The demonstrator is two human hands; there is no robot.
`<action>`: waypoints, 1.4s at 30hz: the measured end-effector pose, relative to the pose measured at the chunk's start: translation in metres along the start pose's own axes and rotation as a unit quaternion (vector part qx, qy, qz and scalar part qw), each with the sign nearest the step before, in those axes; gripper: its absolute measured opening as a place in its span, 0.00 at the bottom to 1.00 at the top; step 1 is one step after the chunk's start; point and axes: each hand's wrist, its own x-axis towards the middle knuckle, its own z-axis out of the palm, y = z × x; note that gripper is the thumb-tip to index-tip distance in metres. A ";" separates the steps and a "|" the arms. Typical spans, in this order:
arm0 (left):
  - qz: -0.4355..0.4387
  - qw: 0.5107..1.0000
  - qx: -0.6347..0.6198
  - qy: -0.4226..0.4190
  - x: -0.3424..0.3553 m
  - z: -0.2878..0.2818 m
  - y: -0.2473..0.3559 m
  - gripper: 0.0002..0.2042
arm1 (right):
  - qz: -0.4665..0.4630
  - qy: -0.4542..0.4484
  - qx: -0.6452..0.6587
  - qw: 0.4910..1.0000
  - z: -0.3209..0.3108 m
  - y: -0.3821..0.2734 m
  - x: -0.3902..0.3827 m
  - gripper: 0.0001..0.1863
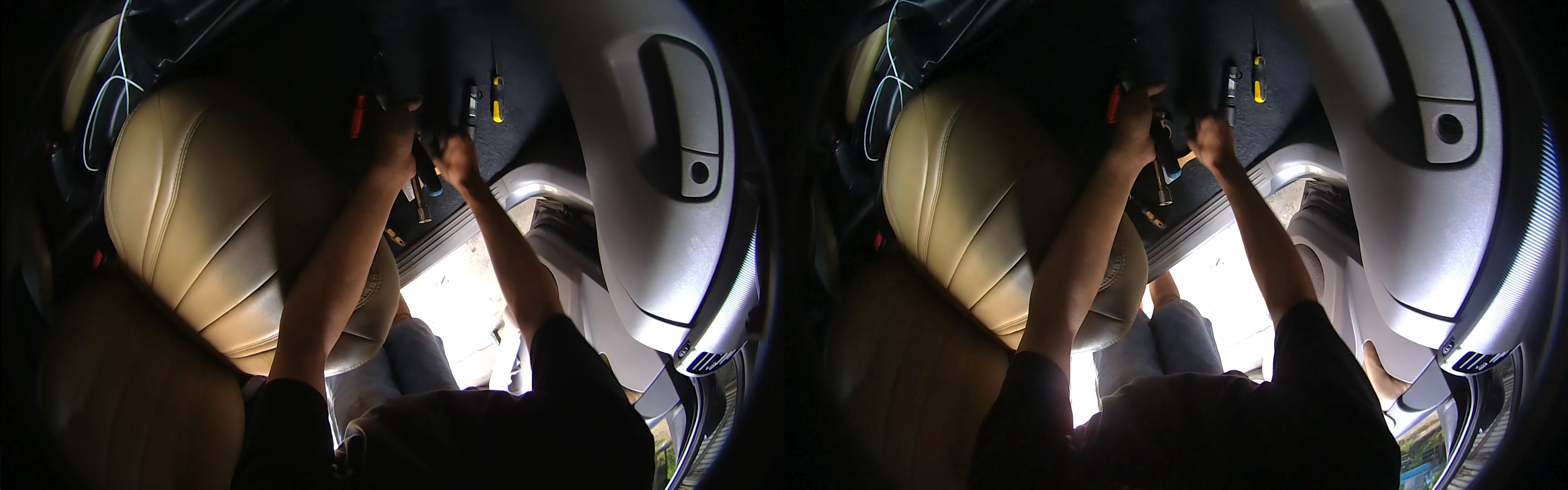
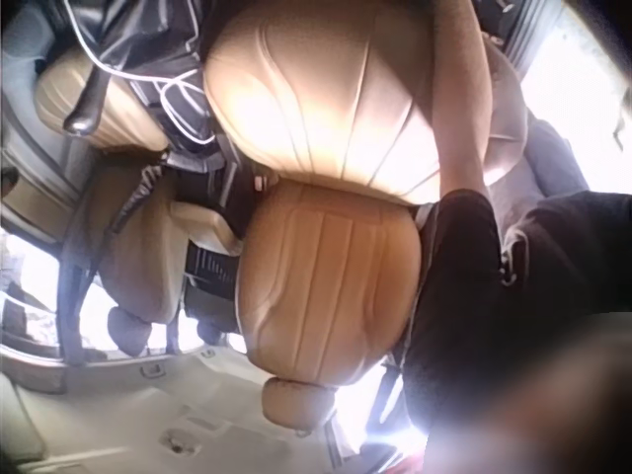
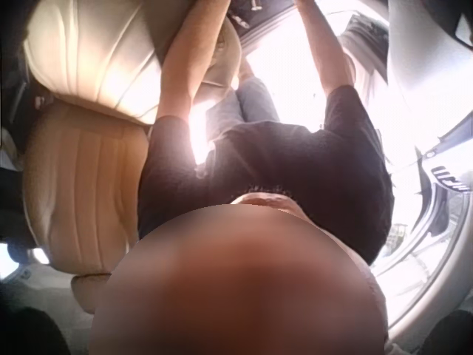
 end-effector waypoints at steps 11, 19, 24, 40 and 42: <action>0.033 0.996 -0.010 -0.077 0.005 -0.007 0.000 0.04 | 0.419 -0.271 -0.168 0.850 -0.092 -0.110 -0.286 0.17; 0.011 0.998 0.026 -0.061 0.009 -0.010 0.005 0.03 | 0.503 -0.056 0.027 0.862 0.007 -0.083 -0.069 0.20; 0.014 0.992 0.097 -0.078 0.019 -0.014 0.005 0.04 | 0.539 -0.006 -0.053 0.841 0.012 -0.085 -0.046 0.29; 0.050 0.977 0.135 -0.156 0.004 0.000 0.008 0.06 | 0.260 -0.004 0.338 0.905 -0.082 -0.133 0.038 0.12; -0.003 0.982 0.105 -0.159 0.005 -0.003 0.011 0.09 | 0.263 0.042 0.536 0.801 -0.068 -0.126 0.026 0.10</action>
